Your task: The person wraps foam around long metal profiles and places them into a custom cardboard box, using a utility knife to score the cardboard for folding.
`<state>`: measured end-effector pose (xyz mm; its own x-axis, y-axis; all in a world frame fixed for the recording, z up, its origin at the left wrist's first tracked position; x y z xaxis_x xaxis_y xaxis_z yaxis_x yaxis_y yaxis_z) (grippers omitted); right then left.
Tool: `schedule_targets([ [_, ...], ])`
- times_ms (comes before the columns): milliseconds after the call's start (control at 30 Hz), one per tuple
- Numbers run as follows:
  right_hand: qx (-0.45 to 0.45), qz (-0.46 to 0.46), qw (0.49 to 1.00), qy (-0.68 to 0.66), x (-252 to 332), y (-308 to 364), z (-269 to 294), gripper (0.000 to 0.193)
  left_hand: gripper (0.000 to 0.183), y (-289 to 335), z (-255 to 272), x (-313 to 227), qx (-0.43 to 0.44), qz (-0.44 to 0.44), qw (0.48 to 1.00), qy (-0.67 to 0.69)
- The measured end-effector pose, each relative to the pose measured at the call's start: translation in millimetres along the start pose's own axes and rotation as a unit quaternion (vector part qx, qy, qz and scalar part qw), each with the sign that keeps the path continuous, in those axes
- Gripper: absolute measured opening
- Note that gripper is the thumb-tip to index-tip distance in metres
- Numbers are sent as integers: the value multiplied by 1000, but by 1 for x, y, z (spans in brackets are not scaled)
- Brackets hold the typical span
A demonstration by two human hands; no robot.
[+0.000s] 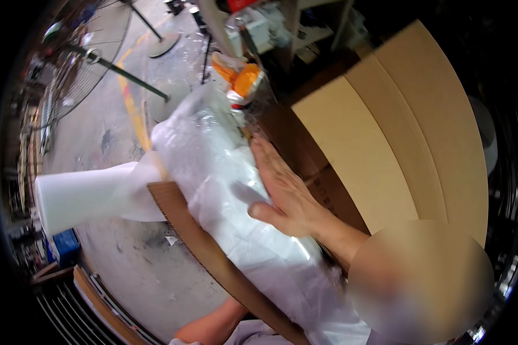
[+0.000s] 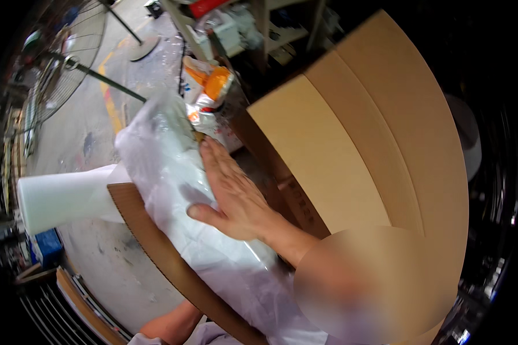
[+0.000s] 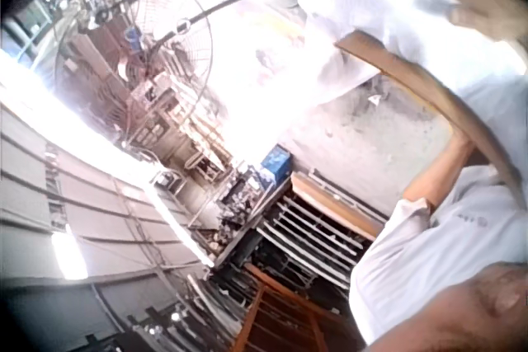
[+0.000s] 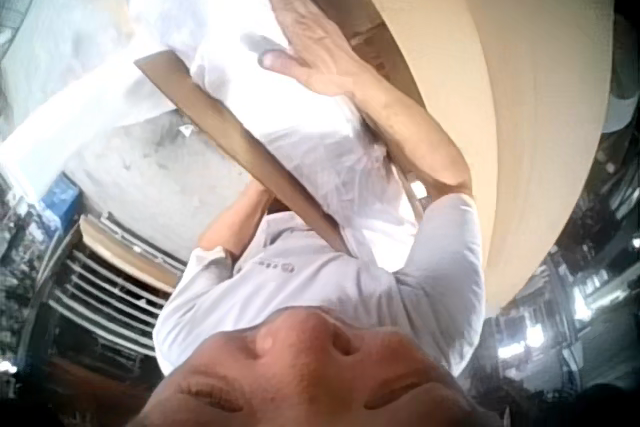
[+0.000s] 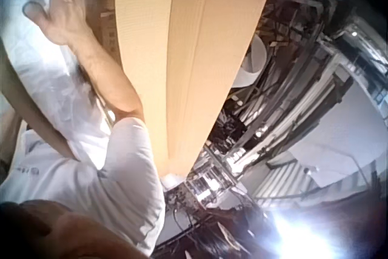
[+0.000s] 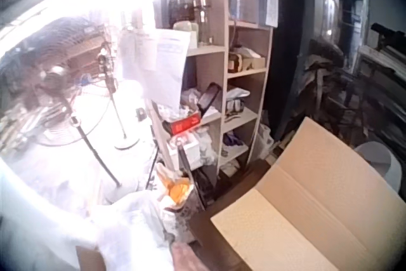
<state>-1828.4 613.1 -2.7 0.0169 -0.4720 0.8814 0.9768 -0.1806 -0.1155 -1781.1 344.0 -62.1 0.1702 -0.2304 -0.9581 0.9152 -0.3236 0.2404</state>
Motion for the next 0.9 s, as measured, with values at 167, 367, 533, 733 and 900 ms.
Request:
schedule_targets([
  [167,16,-22,990,-137,-14,18,6,84,37,-14,-6,-5,17,-12,1000,-11],
  [367,53,-71,970,-224,-7,138,5,74,37,-18,-8,-14,33,-23,999,-21],
  [533,27,-72,986,-145,3,149,-2,82,38,-19,-14,-23,48,-36,998,-35],
  [733,78,-115,967,-213,5,200,7,77,38,-18,-18,-35,59,-46,997,-35],
  [900,46,-121,954,-269,9,271,8,77,38,-17,-28,-41,66,-50,996,-34],
])
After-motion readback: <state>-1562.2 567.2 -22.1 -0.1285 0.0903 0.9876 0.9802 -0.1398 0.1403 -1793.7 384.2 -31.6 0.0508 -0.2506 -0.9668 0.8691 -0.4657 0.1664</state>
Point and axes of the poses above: each hand's wrist, its own y-axis away from the middle knuckle, its own z-axis out of the back of the hand, x = y × z, the point moved 4 cm from there along -y, towards the middle knuckle, and after that the axes turned 1 degree about -z, right-handed, at the moved point
